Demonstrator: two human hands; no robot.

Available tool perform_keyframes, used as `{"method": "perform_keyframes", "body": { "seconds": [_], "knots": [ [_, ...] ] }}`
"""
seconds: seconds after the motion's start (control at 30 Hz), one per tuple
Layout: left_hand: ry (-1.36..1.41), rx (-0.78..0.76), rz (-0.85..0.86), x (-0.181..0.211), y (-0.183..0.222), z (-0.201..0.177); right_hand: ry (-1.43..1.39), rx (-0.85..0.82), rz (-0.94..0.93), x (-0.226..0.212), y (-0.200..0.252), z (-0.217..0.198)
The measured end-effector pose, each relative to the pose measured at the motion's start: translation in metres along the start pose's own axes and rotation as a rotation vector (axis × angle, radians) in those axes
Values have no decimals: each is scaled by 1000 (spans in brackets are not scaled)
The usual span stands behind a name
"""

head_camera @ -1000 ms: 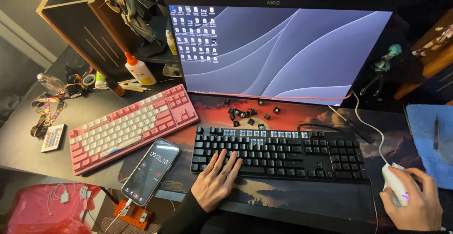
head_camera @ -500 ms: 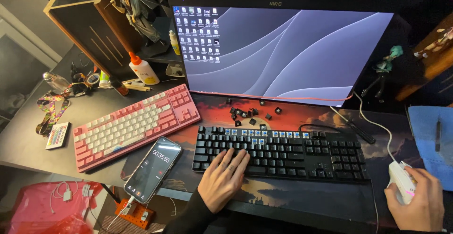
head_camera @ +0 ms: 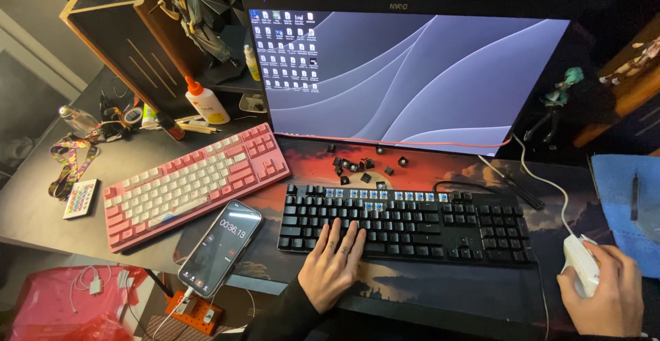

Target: Installing keycaps onto mechanical keyboard switches

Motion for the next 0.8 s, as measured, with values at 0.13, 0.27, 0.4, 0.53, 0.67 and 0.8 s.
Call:
{"method": "perform_keyframes", "body": {
  "seconds": [0.13, 0.27, 0.4, 0.53, 0.67, 0.8],
  "knots": [
    [34, -24, -15, 2, -2, 6, -132, 59, -36, 9, 3, 8],
    [3, -18, -16, 4, -5, 8, -45, 13, -11, 6, 2, 5],
    [-28, -18, 21, 1, -4, 5, -61, 4, 7, 1, -1, 1],
    [-70, 47, 48, 4, -10, 1, -141, 47, -24, 7, 1, 6],
    [-168, 104, 120, 9, -11, -2, -83, 34, -13, 5, 1, 2],
    [-214, 118, 159, 12, -15, -6, -70, 27, -10, 4, 1, 2]
  ]
}}
Point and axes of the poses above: each hand's wrist, its own y-axis away from the middle knuckle, its own z-axis out of the palm, x = y × z, the point moved 7 cm from there along -y, towards the middle knuckle, and after that the axes turned 15 degrees about x, right-handed, at the moved point
